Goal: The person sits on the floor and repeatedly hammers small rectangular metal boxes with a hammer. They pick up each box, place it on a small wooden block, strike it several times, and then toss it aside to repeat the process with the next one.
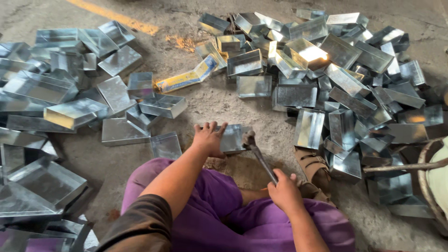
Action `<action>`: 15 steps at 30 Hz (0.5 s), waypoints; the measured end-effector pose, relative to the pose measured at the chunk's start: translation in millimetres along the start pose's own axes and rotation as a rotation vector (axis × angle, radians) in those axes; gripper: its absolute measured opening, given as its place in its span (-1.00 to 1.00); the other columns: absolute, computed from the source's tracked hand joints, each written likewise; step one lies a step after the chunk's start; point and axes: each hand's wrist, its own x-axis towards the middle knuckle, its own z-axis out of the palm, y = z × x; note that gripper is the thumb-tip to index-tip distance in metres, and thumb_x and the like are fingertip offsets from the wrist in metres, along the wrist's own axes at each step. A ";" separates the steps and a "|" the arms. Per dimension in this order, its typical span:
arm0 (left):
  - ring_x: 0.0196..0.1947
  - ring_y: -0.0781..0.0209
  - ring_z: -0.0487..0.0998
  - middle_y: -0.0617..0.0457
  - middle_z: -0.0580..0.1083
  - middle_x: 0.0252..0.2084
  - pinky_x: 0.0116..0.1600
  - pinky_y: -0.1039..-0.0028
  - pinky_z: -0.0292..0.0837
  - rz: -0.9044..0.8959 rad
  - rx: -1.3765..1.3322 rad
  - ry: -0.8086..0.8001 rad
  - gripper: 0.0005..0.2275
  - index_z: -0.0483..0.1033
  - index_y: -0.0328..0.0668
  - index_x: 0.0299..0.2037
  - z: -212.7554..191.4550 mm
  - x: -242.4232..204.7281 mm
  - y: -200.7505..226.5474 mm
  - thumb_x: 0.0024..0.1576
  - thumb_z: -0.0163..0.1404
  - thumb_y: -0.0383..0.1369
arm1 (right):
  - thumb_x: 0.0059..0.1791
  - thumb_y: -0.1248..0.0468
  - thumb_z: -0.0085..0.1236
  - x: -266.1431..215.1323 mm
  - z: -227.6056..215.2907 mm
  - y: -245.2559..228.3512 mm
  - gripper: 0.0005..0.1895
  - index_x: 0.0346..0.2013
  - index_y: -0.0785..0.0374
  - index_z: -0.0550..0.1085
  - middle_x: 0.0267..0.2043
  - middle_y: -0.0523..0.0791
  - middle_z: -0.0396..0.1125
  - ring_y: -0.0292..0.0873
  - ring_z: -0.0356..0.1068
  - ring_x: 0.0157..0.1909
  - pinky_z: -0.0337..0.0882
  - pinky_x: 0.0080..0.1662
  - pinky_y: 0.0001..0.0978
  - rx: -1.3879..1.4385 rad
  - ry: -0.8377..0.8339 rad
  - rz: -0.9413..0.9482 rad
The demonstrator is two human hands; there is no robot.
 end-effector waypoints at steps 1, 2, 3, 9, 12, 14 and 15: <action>0.47 -0.16 0.08 -0.14 0.06 0.51 0.40 -0.22 -0.01 0.005 -0.001 0.010 0.22 -0.19 0.20 0.57 0.8 2.4 0.4 -0.30 0.27 0.28 | -0.16 0.20 0.21 -0.9 4.2 2.4 -0.48 0.09 0.22 0.45 -0.28 0.22 0.38 0.33 0.37 -0.07 0.42 -0.10 0.12 0.010 0.003 0.003; 0.47 -0.17 0.07 -0.14 0.06 0.50 0.39 -0.23 -0.01 0.019 -0.010 0.028 0.22 -0.18 0.18 0.57 0.4 4.9 -1.9 -0.31 0.28 0.27 | -0.16 0.19 0.22 0.0 8.0 3.6 -0.49 0.07 0.23 0.46 -0.27 0.22 0.38 0.32 0.40 -0.10 0.44 -0.11 0.10 0.024 0.044 -0.012; 0.47 -0.17 0.07 -0.14 0.06 0.50 0.39 -0.24 0.00 0.033 -0.019 0.045 0.22 -0.17 0.17 0.56 0.1 8.2 -2.3 -0.31 0.29 0.26 | -0.15 0.17 0.23 0.3 8.3 7.4 -0.50 0.06 0.25 0.47 -0.27 0.22 0.38 0.31 0.42 -0.13 0.45 -0.12 0.08 0.039 0.084 -0.026; 0.41 -0.24 0.25 -0.26 0.20 0.45 0.45 -0.04 0.15 0.094 -0.571 0.059 0.27 -0.17 0.05 0.58 8.0 26.4 -35.3 -0.39 0.28 0.20 | -0.05 0.16 0.22 11.1 13.4 38.4 -0.65 0.00 0.18 0.52 -0.39 0.08 0.46 0.04 0.50 -0.30 0.47 -0.18 -0.13 0.194 0.204 -0.008; 0.51 -0.25 0.01 -0.38 0.00 0.51 0.50 0.01 -0.01 0.096 -0.954 -0.084 0.30 -0.24 -0.15 0.56 21.5 36.4 -46.0 -0.34 0.27 0.26 | -0.07 0.28 0.25 20.9 20.4 58.8 -0.67 -0.03 0.28 0.51 -0.35 -0.01 0.49 -0.21 0.50 -0.29 0.42 -0.19 -0.26 0.423 0.310 -0.173; 0.57 -0.25 -0.17 -0.39 -0.13 0.56 0.52 -0.03 -0.16 0.011 -1.057 -0.218 0.31 -0.28 -0.26 0.56 32.5 44.1 -56.3 -0.28 0.27 0.28 | -0.03 0.31 0.24 30.5 30.5 73.9 -0.69 -0.03 0.37 0.51 -0.44 0.02 0.40 -0.25 0.36 -0.44 0.32 -0.31 -0.29 0.559 0.267 -0.132; 0.58 -0.24 -0.22 -0.39 -0.17 0.57 0.52 -0.06 -0.21 -0.062 -1.058 -0.296 0.31 -0.28 -0.32 0.55 38.0 47.7 -60.1 -0.26 0.26 0.29 | -0.01 0.33 0.24 33.9 37.2 80.8 -0.71 -0.03 0.42 0.50 -0.49 0.03 0.36 -0.26 0.29 -0.51 0.27 -0.38 -0.31 0.624 0.246 -0.105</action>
